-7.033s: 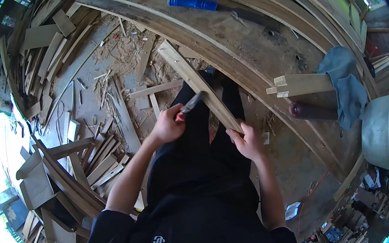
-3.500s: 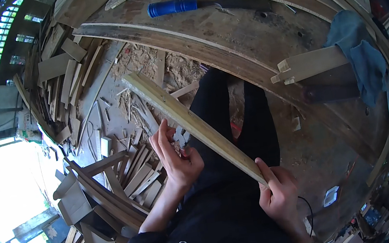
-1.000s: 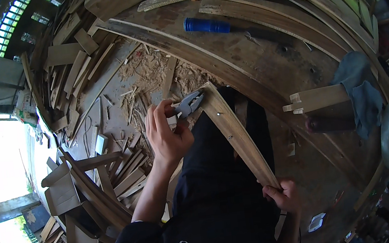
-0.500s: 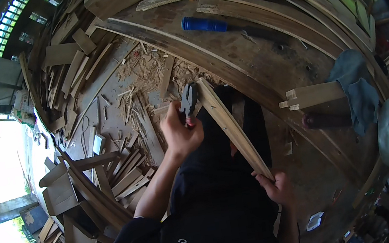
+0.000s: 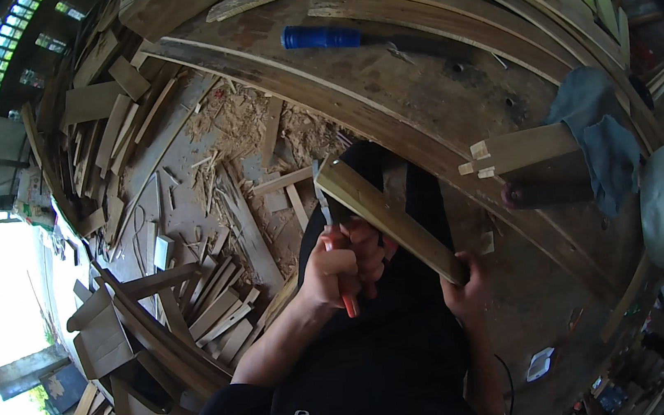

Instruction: Use a wood rasp and pliers to shape and smooth a wooden piece.

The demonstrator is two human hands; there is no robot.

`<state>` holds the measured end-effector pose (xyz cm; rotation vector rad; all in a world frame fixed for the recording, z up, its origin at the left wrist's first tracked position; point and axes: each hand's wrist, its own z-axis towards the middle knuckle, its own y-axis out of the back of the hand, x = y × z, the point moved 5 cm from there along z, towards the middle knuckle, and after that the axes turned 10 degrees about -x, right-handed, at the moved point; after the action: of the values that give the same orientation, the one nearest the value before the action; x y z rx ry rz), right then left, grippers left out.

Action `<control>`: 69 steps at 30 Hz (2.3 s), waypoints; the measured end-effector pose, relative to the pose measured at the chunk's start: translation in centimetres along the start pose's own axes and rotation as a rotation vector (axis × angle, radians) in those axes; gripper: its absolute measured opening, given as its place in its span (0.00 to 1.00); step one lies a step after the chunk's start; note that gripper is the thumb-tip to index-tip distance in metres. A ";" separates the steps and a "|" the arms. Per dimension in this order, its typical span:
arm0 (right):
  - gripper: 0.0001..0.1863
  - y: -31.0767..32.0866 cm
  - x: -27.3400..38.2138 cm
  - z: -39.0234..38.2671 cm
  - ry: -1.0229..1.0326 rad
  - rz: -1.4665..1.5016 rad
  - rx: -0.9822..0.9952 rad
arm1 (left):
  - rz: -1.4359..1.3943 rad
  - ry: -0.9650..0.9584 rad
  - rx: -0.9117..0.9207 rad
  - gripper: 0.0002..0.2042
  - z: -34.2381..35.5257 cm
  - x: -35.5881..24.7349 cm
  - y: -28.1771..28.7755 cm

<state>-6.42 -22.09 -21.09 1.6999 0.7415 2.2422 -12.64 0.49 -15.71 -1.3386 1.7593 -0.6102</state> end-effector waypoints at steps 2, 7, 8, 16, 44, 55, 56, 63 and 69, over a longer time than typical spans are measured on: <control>0.11 0.0 -0.4 -0.3 0.036 -0.023 -0.069 | -0.052 0.016 0.005 0.05 0.7 0.3 0.0; 0.13 -0.1 -2.2 -0.8 -0.007 -0.040 -0.122 | 0.152 -0.083 -0.121 0.17 2.2 0.5 0.0; 0.13 0.1 -1.8 -0.7 -0.010 -0.049 -0.125 | 0.180 -0.086 -0.155 0.17 2.4 0.4 0.6; 0.26 -0.8 2.9 3.0 -0.279 0.097 0.679 | 0.159 0.034 0.158 0.11 -0.5 0.8 2.0; 0.18 -9.8 -2.3 1.1 -0.069 -0.359 0.237 | 0.082 0.014 -0.279 0.12 5.3 0.8 8.3; 0.11 -8.6 -4.7 2.3 0.100 -0.384 -0.101 | -0.220 0.089 -0.793 0.09 6.2 3.2 9.7; 0.12 -8.0 -5.8 2.9 0.041 -0.328 -0.088 | -0.276 0.099 -0.729 0.09 6.3 3.5 9.5; 0.18 -4.4 -9.6 0.7 -0.063 -0.293 0.022 | 0.201 -0.236 -0.273 0.10 3.4 -0.5 6.1; 0.24 -5.3 -14.6 -3.0 -0.342 -0.438 0.029 | 0.814 -0.613 0.053 0.09 0.0 -2.8 -4.0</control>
<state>-5.46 -25.24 -36.54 1.6740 0.9507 1.6094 -10.17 1.88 -11.75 -0.5683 1.5551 0.1961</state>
